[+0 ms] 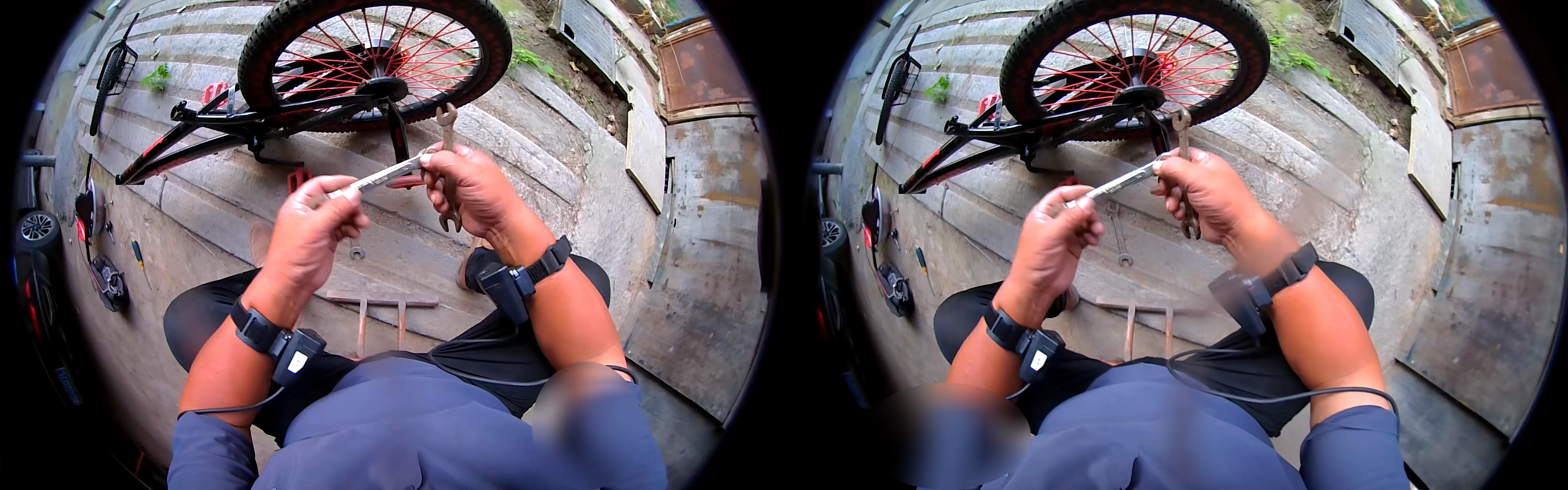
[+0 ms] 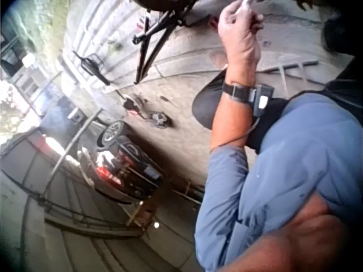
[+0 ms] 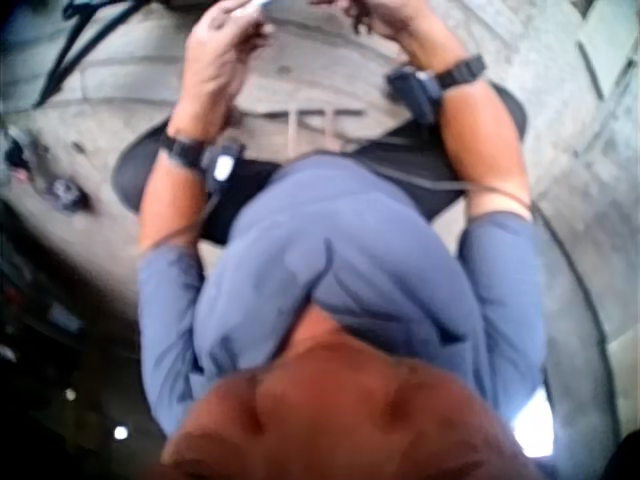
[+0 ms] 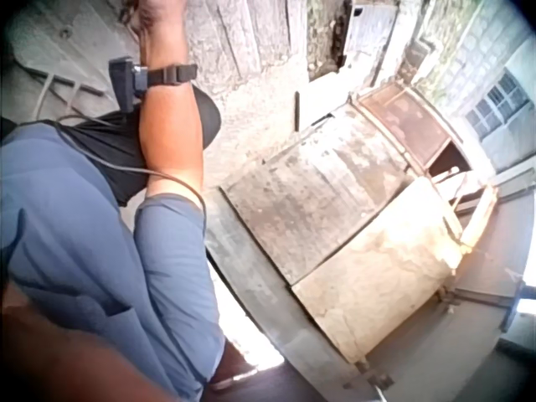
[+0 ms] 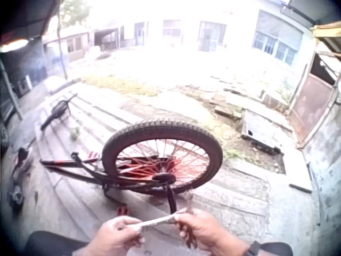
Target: The person sits on a small stool and uses a screwdriver and wrenches to work on a bicycle that is upside down. They remove a pedal from the crank arm, inspect the components, and then reattach the pedal, tightening it with a wrench.
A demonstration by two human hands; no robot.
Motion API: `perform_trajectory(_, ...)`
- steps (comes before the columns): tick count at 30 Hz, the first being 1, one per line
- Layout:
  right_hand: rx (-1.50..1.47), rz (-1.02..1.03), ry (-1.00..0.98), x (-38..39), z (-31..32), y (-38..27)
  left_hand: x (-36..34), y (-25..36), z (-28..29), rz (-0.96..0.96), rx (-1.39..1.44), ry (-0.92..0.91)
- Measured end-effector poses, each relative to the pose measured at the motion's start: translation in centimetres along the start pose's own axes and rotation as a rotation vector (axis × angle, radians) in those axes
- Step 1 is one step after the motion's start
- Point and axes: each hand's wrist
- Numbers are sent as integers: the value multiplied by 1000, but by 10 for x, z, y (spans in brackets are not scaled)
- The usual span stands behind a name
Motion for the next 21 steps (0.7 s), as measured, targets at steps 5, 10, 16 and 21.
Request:
perform_trajectory(5,186,-107,-40,12,-11,15,-18,8,7,-64,161,39)
perform_trajectory(10,256,-175,-200,22,-16,39,-27,-12,-7,78,110,0)
perform_trajectory(16,372,7,-68,32,-13,15,-92,1,10,9,-590,104)
perform_trajectory(21,288,65,-89,42,-9,-13,-142,-14,38,-315,-1524,103)
Point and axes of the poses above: each hand's wrist, its own x-axis away from the middle knuckle, its own z-axis out of the back of the hand, y = z × x, and after that the axes turned 2 degrees about x, right-handed
